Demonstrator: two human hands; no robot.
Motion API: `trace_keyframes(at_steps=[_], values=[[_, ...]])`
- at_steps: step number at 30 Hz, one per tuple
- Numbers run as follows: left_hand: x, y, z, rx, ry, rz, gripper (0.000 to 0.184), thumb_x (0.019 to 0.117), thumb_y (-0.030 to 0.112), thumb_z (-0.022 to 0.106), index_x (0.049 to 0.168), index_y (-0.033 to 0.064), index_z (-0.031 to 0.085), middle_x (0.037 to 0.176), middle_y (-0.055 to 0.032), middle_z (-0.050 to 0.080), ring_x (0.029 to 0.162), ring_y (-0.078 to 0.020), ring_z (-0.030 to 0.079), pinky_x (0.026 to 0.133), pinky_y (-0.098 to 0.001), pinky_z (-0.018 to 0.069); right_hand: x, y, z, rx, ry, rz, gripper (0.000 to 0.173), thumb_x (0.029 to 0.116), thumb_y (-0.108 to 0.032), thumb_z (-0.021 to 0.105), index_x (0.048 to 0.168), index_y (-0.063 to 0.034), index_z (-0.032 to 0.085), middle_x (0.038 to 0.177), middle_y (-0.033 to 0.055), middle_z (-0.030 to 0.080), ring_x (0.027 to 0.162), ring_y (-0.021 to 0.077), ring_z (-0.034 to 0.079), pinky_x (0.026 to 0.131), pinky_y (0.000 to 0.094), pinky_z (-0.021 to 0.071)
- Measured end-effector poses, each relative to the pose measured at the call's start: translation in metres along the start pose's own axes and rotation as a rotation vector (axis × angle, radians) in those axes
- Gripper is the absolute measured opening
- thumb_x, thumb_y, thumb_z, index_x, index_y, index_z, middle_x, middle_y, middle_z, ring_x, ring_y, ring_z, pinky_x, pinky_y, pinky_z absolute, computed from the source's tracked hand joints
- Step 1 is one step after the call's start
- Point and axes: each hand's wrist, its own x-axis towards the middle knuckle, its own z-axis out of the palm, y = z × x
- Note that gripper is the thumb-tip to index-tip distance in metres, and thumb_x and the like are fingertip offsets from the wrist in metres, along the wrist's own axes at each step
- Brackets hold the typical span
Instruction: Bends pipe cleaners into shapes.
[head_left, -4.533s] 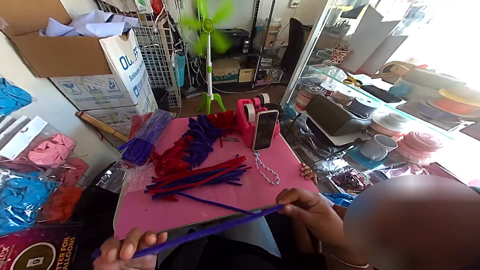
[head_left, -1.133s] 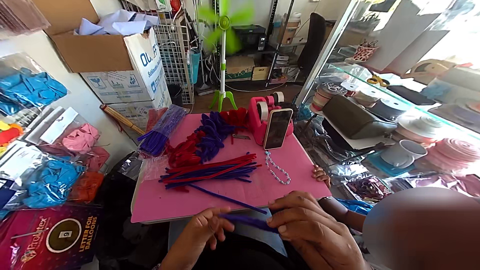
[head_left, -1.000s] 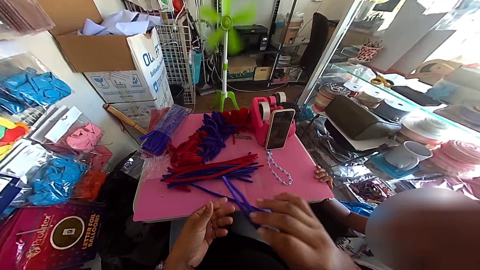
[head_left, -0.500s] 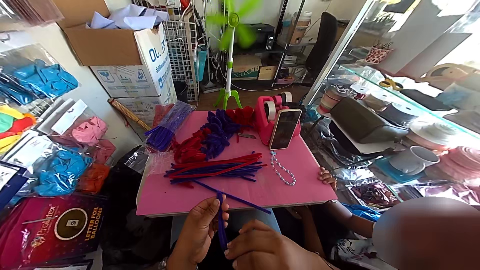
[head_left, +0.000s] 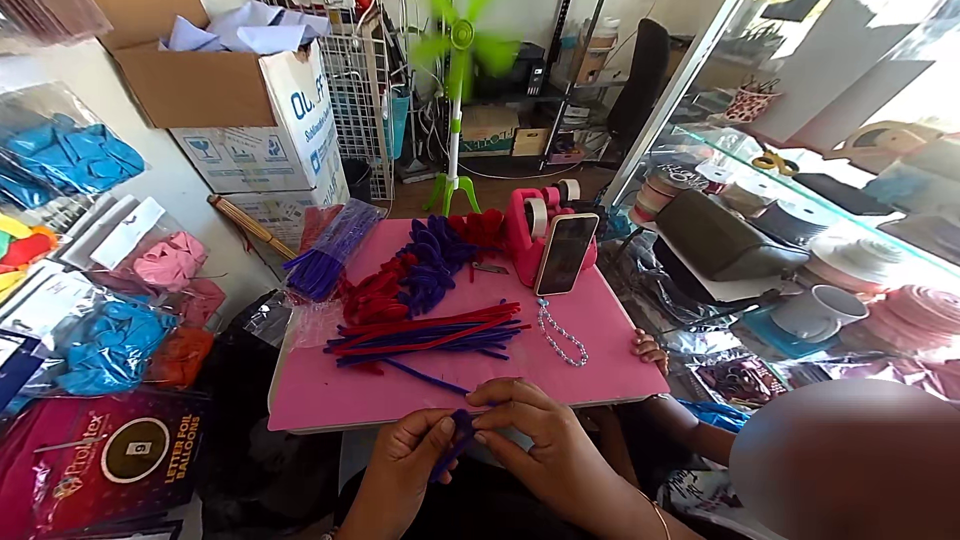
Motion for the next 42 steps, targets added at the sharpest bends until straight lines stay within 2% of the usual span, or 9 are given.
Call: trace_keyframes(at_steps=[5,8,10,12,16,21,27,32,42], values=[[0.002,-0.005,0.000,-0.014,0.000,0.040,0.020,0.1055,0.015,0.054,0.109,0.0072,0.073,0.084,0.0009,0.073,0.059,-0.0007,0.063,0.052,-0.0153,0.0536,0.001,-0.001,-0.004,0.017,-0.030,-0.020,0.010,0.0977,-0.017,0.068,0.096,-0.0086,0.074,0.119,0.0043,0.071,0.120,0.0124,0.062,0.103,0.0250,0.0509],[0.009,-0.003,-0.005,-0.102,0.156,0.080,0.024,0.1080,0.016,0.048,0.121,0.0064,0.066,0.087,0.0032,0.069,0.064,-0.0020,0.062,0.058,-0.0170,0.0543,0.000,-0.004,-0.005,0.049,-0.063,-0.115,0.010,0.1004,-0.018,0.066,0.101,-0.0092,0.071,0.119,0.0055,0.069,0.117,0.0128,0.063,0.100,0.0248,0.0527],[0.015,0.006,-0.008,-0.312,0.271,-0.026,0.029,0.1088,0.010,0.039,0.124,0.0030,0.063,0.090,-0.0001,0.070,0.069,-0.0073,0.068,0.064,-0.0222,0.0605,-0.002,-0.004,0.000,-0.025,-0.058,-0.218,0.010,0.1024,-0.018,0.063,0.103,-0.0109,0.070,0.116,0.0054,0.067,0.117,0.0148,0.062,0.101,0.0271,0.0527],[0.021,0.013,-0.012,-0.539,0.320,-0.118,0.032,0.1103,0.009,0.034,0.119,0.0035,0.064,0.088,-0.0025,0.071,0.072,-0.0113,0.072,0.070,-0.0266,0.0635,-0.005,-0.001,0.006,-0.145,-0.039,-0.346,0.008,0.1028,-0.016,0.062,0.103,-0.0129,0.069,0.112,0.0041,0.069,0.117,0.0179,0.063,0.099,0.0302,0.0524],[0.027,0.016,-0.015,-0.773,0.269,-0.084,0.033,0.1111,0.011,0.032,0.114,0.0042,0.065,0.085,-0.0035,0.071,0.076,-0.0123,0.074,0.075,-0.0276,0.0639,-0.010,0.004,0.010,-0.258,-0.125,-0.547,0.011,0.1020,-0.011,0.060,0.104,-0.0121,0.070,0.108,0.0035,0.071,0.113,0.0198,0.063,0.098,0.0324,0.0493],[0.034,0.014,-0.015,-0.970,0.203,-0.069,0.034,0.1127,0.019,0.027,0.111,0.0082,0.059,0.078,0.0003,0.063,0.068,-0.0089,0.068,0.068,-0.0226,0.0611,-0.014,0.010,0.015,-0.354,-0.159,-0.637,0.015,0.1022,-0.007,0.056,0.105,-0.0107,0.071,0.108,0.0032,0.071,0.110,0.0193,0.063,0.097,0.0325,0.0476],[0.038,0.014,-0.013,-1.033,0.205,0.038,0.032,0.1114,0.016,0.031,0.103,0.0118,0.061,0.077,0.0020,0.061,0.062,-0.0059,0.062,0.060,-0.0180,0.0557,-0.020,0.022,0.026,-0.272,-0.049,-0.496,0.008,0.1013,-0.015,0.062,0.105,-0.0152,0.068,0.110,0.0017,0.069,0.112,0.0178,0.063,0.097,0.0315,0.0495],[0.040,0.019,-0.019,-0.985,0.225,0.140,0.027,0.1109,0.015,0.033,0.107,0.0126,0.060,0.079,0.0018,0.062,0.064,-0.0058,0.063,0.061,-0.0182,0.0563,-0.015,0.019,0.019,-0.014,-0.010,-0.248,0.028,0.1021,-0.032,0.064,0.123,-0.0132,0.066,0.122,0.0051,0.067,0.116,0.0166,0.063,0.098,0.0328,0.0523],[0.041,0.014,-0.009,-0.887,0.210,0.169,0.025,0.1093,0.011,0.039,0.107,0.0102,0.063,0.082,0.0010,0.064,0.065,-0.0058,0.063,0.062,-0.0179,0.0559,-0.004,0.011,0.028,-0.165,0.118,-0.352,0.026,0.0999,-0.020,0.068,0.124,-0.0094,0.064,0.109,0.0067,0.065,0.106,0.0144,0.064,0.095,0.0233,0.0532]])
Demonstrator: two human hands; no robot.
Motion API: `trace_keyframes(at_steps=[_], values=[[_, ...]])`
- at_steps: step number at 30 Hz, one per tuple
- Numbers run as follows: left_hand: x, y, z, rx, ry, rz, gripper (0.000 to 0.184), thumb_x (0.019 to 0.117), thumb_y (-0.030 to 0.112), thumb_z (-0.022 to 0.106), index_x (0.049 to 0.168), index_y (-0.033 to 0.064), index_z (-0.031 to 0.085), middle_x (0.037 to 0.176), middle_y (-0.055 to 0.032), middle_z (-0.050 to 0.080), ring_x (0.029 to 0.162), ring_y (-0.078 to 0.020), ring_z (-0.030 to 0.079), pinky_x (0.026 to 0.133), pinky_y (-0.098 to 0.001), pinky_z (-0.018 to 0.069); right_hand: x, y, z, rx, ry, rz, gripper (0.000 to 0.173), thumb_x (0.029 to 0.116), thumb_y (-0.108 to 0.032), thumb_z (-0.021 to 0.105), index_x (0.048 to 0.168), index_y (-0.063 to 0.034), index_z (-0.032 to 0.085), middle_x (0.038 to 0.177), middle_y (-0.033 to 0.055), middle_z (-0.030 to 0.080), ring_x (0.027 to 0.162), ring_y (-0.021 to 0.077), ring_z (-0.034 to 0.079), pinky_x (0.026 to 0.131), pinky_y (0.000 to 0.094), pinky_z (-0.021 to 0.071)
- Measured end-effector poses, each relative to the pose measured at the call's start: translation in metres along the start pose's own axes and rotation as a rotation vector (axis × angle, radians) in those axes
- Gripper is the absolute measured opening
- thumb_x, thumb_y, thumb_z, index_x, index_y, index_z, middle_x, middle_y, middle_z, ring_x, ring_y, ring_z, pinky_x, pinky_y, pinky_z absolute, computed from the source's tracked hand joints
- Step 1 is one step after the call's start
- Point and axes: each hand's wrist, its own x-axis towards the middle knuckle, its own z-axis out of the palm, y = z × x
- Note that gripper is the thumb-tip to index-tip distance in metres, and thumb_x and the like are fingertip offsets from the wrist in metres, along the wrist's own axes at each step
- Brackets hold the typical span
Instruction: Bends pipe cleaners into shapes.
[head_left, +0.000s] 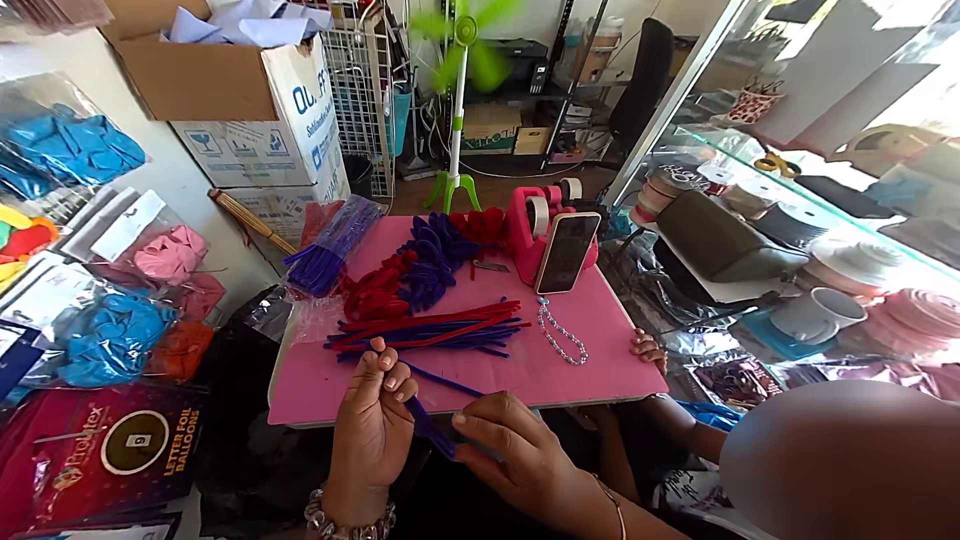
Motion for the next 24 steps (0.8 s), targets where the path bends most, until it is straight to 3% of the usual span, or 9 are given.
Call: trace_keyframes(at_steps=[9,15,24], values=[[0.000,-0.005,0.003,0.003,0.055,0.010,0.027,0.1098,0.010,0.035,0.108,0.0093,0.062,0.081,0.0003,0.063,0.063,-0.0058,0.062,0.060,-0.0175,0.0554,-0.004,0.000,0.006,-0.015,0.030,-0.140,0.017,0.0969,-0.013,0.071,0.113,-0.0094,0.069,0.106,0.0055,0.068,0.103,0.0164,0.066,0.091,0.0274,0.0555],[0.000,-0.004,0.004,-0.040,0.059,-0.014,0.027,0.1101,0.011,0.035,0.108,0.0099,0.061,0.080,0.0002,0.063,0.064,-0.0066,0.063,0.061,-0.0183,0.0559,-0.007,0.003,0.009,-0.015,0.055,-0.182,0.013,0.0987,-0.008,0.067,0.112,-0.0087,0.069,0.106,0.0060,0.069,0.101,0.0171,0.066,0.091,0.0283,0.0548],[0.002,0.001,-0.006,-0.234,-0.029,-0.135,0.030,0.1112,0.021,0.036,0.113,0.0079,0.062,0.082,-0.0005,0.066,0.071,-0.0084,0.069,0.068,-0.0199,0.0597,-0.015,0.008,0.007,-0.018,0.000,-0.191,0.009,0.1003,-0.013,0.066,0.109,-0.0101,0.066,0.105,0.0048,0.069,0.103,0.0168,0.066,0.093,0.0292,0.0534]])
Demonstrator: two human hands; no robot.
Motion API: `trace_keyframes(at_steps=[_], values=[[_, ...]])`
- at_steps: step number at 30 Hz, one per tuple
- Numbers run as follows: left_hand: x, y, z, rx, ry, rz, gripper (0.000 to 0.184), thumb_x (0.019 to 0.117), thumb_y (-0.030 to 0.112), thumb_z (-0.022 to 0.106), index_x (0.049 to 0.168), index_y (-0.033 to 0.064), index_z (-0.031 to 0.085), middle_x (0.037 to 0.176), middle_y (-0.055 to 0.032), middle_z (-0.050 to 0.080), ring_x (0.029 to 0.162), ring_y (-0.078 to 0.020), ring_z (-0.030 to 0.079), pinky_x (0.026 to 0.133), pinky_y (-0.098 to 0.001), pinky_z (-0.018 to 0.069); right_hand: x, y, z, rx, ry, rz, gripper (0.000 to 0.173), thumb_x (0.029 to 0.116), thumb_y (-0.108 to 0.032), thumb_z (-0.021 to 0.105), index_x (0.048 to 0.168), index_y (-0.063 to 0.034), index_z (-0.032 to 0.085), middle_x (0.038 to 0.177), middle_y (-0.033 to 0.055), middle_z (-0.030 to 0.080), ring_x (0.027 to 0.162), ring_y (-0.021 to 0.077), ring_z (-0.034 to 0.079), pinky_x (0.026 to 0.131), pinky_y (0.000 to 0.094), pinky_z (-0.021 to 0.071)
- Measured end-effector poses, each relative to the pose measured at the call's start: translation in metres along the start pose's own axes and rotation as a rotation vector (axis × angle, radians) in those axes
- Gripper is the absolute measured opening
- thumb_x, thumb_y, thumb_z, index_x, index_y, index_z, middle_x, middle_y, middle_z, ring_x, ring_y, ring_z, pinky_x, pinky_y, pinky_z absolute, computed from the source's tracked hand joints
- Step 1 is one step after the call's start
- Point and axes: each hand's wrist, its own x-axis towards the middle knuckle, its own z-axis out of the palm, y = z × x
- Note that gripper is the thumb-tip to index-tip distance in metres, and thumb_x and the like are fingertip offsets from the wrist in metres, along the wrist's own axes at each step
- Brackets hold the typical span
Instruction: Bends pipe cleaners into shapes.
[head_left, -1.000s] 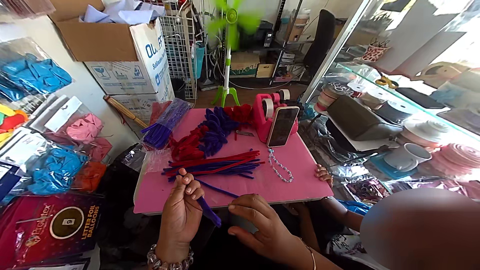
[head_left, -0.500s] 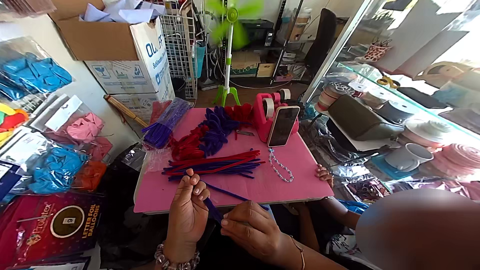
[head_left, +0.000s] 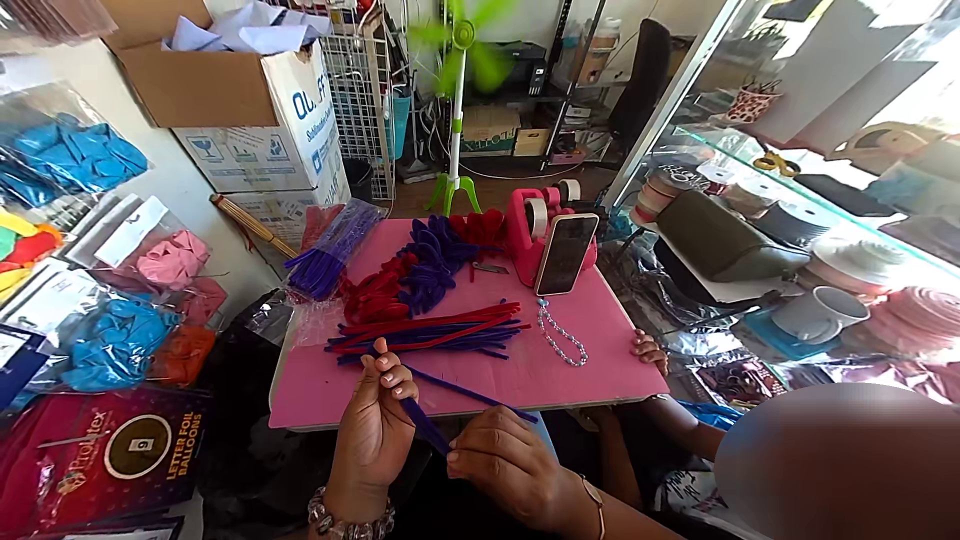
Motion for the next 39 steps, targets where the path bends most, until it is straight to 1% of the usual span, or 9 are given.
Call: trace_keyframes(at_steps=[2,5,8,14,20,24,27,34,39], values=[[-0.002,-0.001,-0.002,0.047,-0.011,-0.035,0.027,0.1102,0.019,0.040,0.113,0.0073,0.064,0.083,-0.0011,0.067,0.071,-0.0084,0.069,0.068,-0.0198,0.0595,0.001,-0.001,-0.002,0.014,0.014,-0.001,0.010,0.0998,-0.014,0.067,0.108,-0.0100,0.066,0.104,0.0044,0.068,0.102,0.0167,0.066,0.093,0.0294,0.0537],[-0.009,-0.003,0.002,0.405,-0.008,-0.108,0.022,0.1074,0.016,0.049,0.107,0.0088,0.070,0.084,-0.0002,0.068,0.069,-0.0049,0.066,0.064,-0.0177,0.0569,0.011,-0.004,-0.009,0.075,0.069,0.069,0.011,0.1002,-0.018,0.068,0.105,-0.0092,0.065,0.102,0.0045,0.067,0.100,0.0151,0.066,0.090,0.0269,0.0550],[-0.019,-0.008,0.004,0.711,-0.095,-0.174,0.018,0.1020,0.022,0.062,0.106,0.0103,0.075,0.087,-0.0004,0.072,0.073,-0.0052,0.067,0.068,-0.0202,0.0579,0.028,-0.005,-0.020,0.159,0.044,0.217,0.012,0.1012,-0.018,0.066,0.104,-0.0069,0.065,0.101,0.0048,0.066,0.100,0.0109,0.065,0.090,0.0211,0.0550],[-0.024,-0.011,0.003,0.865,-0.196,-0.237,0.015,0.0995,0.019,0.066,0.105,0.0105,0.077,0.092,-0.0028,0.075,0.077,-0.0077,0.072,0.071,-0.0239,0.0612,0.035,-0.001,-0.034,0.274,-0.052,0.417,0.012,0.0995,-0.016,0.067,0.104,-0.0049,0.070,0.101,0.0040,0.069,0.099,0.0057,0.066,0.089,0.0169,0.0555],[-0.025,-0.011,0.009,0.969,-0.170,-0.253,0.016,0.1007,0.014,0.063,0.106,0.0075,0.076,0.091,-0.0046,0.076,0.077,-0.0107,0.074,0.069,-0.0261,0.0627,0.028,0.001,-0.032,0.272,-0.002,0.488,0.012,0.0976,-0.015,0.070,0.103,-0.0049,0.073,0.099,0.0033,0.069,0.093,0.0037,0.066,0.083,0.0149,0.0554],[-0.027,-0.012,0.012,1.030,-0.180,-0.233,0.019,0.1037,0.016,0.059,0.109,0.0068,0.075,0.090,-0.0050,0.076,0.071,-0.0099,0.073,0.060,-0.0235,0.0611,0.024,0.004,-0.028,0.263,0.045,0.517,0.011,0.0949,-0.015,0.073,0.102,-0.0069,0.077,0.097,0.0017,0.070,0.094,0.0043,0.066,0.084,0.0157,0.0557],[-0.027,-0.014,0.010,1.094,-0.210,-0.172,0.019,0.1041,0.017,0.059,0.107,0.0083,0.075,0.085,-0.0010,0.074,0.059,-0.0021,0.066,0.050,-0.0158,0.0537,0.021,0.006,-0.024,0.253,0.088,0.498,0.011,0.0942,-0.016,0.074,0.102,-0.0085,0.078,0.096,0.0007,0.071,0.096,0.0054,0.066,0.086,0.0169,0.0554],[-0.028,-0.016,0.007,1.291,-0.302,-0.001,0.020,0.1038,0.017,0.059,0.102,0.0056,0.074,0.082,0.0041,0.072,0.057,0.0048,0.056,0.053,-0.0103,0.0467,0.018,0.004,-0.021,0.285,0.113,0.525,0.013,0.0940,-0.016,0.074,0.103,-0.0076,0.078,0.095,0.0006,0.070,0.093,0.0035,0.066,0.083,0.0150,0.0552],[-0.029,-0.010,0.010,1.419,-0.353,-0.020,0.021,0.1041,0.019,0.058,0.096,0.0071,0.073,0.075,0.0076,0.069,0.057,0.0073,0.054,0.052,-0.0085,0.0444,0.017,0.005,-0.022,0.373,0.091,0.581,0.014,0.0922,-0.018,0.077,0.102,-0.0091,0.077,0.093,0.0005,0.064,0.084,-0.0004,0.061,0.072,0.0110,0.0526]])
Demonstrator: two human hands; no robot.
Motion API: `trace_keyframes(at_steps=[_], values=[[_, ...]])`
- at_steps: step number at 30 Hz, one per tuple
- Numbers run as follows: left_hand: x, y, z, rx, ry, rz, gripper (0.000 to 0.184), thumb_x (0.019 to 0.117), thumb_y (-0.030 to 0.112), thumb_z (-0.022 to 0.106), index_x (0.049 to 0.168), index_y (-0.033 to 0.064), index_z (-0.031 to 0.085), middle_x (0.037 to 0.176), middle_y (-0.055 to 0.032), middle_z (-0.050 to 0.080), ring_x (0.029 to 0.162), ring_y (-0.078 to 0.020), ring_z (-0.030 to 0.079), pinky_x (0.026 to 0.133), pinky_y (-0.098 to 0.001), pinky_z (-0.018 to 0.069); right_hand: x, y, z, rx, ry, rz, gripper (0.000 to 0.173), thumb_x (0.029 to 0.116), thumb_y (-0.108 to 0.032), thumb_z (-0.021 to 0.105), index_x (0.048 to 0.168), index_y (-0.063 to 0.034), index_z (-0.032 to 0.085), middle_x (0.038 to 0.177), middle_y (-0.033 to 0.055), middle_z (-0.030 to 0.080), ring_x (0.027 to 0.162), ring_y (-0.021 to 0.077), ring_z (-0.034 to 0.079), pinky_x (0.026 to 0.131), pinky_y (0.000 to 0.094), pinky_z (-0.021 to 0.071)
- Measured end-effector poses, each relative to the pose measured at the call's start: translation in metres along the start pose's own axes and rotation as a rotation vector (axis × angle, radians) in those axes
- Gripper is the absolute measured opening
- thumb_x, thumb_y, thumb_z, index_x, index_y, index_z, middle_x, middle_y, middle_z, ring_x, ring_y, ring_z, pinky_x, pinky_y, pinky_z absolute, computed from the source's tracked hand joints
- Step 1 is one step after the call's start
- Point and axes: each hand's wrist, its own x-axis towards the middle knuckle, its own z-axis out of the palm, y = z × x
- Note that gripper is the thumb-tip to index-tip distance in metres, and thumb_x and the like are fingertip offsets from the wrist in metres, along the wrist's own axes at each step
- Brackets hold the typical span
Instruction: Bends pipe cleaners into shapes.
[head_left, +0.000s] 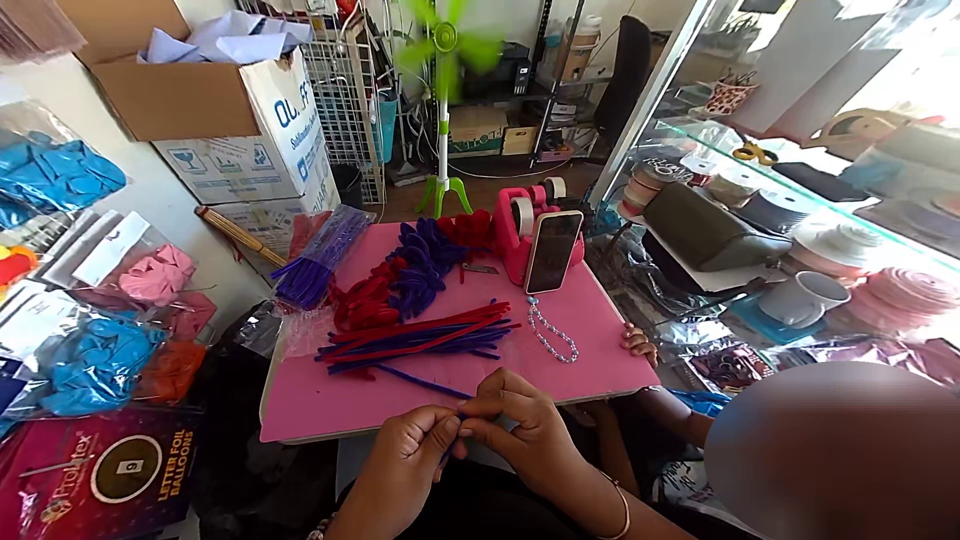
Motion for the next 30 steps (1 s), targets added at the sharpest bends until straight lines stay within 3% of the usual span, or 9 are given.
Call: trace_keyframes(at_steps=[4,7,9,12,15,17,22,30], values=[[0.000,0.001,-0.006,-0.057,-0.110,-0.046,0.025,0.1053,0.026,0.056,0.098,0.0092,0.074,0.076,0.0091,0.069,0.057,0.0084,0.053,0.051,-0.0081,0.0434,0.002,-0.002,-0.007,0.000,-0.074,-0.023,0.011,0.0925,-0.017,0.076,0.095,-0.0072,0.075,0.091,0.0005,0.063,0.089,0.0001,0.060,0.078,0.0110,0.0512],[0.002,-0.006,-0.009,-0.227,-0.113,-0.041,0.039,0.1060,0.040,0.051,0.120,0.0109,0.072,0.094,0.0027,0.075,0.064,0.0035,0.062,0.055,-0.0121,0.0506,0.004,-0.001,-0.012,0.021,-0.033,0.004,0.012,0.0955,-0.020,0.073,0.094,-0.0083,0.071,0.091,-0.0008,0.061,0.085,-0.0002,0.060,0.076,0.0122,0.0523],[0.005,-0.013,-0.007,-0.440,0.001,-0.042,0.045,0.1009,0.043,0.058,0.129,0.0097,0.069,0.103,-0.0040,0.075,0.070,-0.0020,0.067,0.059,-0.0157,0.0554,0.003,0.003,-0.013,0.038,0.093,0.029,0.009,0.0970,-0.020,0.071,0.095,-0.0116,0.070,0.088,-0.0029,0.060,0.081,-0.0002,0.059,0.072,0.0133,0.0516],[0.007,-0.015,0.007,-0.631,0.169,-0.107,0.043,0.0904,0.032,0.076,0.125,0.0083,0.069,0.108,-0.0067,0.075,0.084,-0.0097,0.073,0.069,-0.0221,0.0600,0.001,0.006,-0.009,0.023,0.273,0.011,0.006,0.0975,-0.022,0.070,0.095,-0.0165,0.069,0.086,-0.0065,0.058,0.080,-0.0017,0.057,0.071,0.0120,0.0491],[0.005,-0.018,0.023,-0.749,0.160,-0.183,0.035,0.0896,0.024,0.078,0.120,0.0080,0.071,0.119,-0.0117,0.073,0.104,-0.0206,0.073,0.086,-0.0330,0.0615,-0.006,0.008,0.001,0.013,0.322,-0.041,0.004,0.0973,-0.022,0.071,0.097,-0.0187,0.070,0.089,-0.0069,0.059,0.084,-0.0013,0.057,0.074,0.0119,0.0498],[0.006,-0.019,0.027,-0.832,0.168,-0.192,0.032,0.0918,0.021,0.076,0.120,0.0067,0.072,0.121,-0.0148,0.072,0.105,-0.0226,0.074,0.088,-0.0350,0.0612,-0.011,0.011,0.008,0.021,0.323,-0.057,0.003,0.0970,-0.022,0.071,0.098,-0.0187,0.070,0.090,-0.0065,0.058,0.085,-0.0008,0.057,0.075,0.0119,0.0498],[0.007,-0.014,0.029,-0.860,0.338,-0.146,0.019,0.0981,0.011,0.067,0.115,0.0035,0.072,0.115,-0.0158,0.075,0.096,-0.0222,0.076,0.083,-0.0345,0.0633,-0.021,0.017,0.017,0.071,0.280,0.019,0.006,0.0971,-0.022,0.071,0.097,-0.0169,0.070,0.088,-0.0055,0.059,0.082,-0.0009,0.058,0.072,0.0120,0.0504],[0.003,-0.020,0.027,-0.604,0.420,0.034,0.039,0.0899,0.016,0.078,0.125,0.0021,0.069,0.115,-0.0112,0.075,0.098,-0.0198,0.075,0.084,-0.0343,0.0636,-0.030,0.025,0.033,0.186,0.242,0.141,0.006,0.0973,-0.020,0.070,0.095,-0.0146,0.069,0.087,-0.0048,0.060,0.078,-0.0011,0.058,0.071,0.0127,0.0514]])
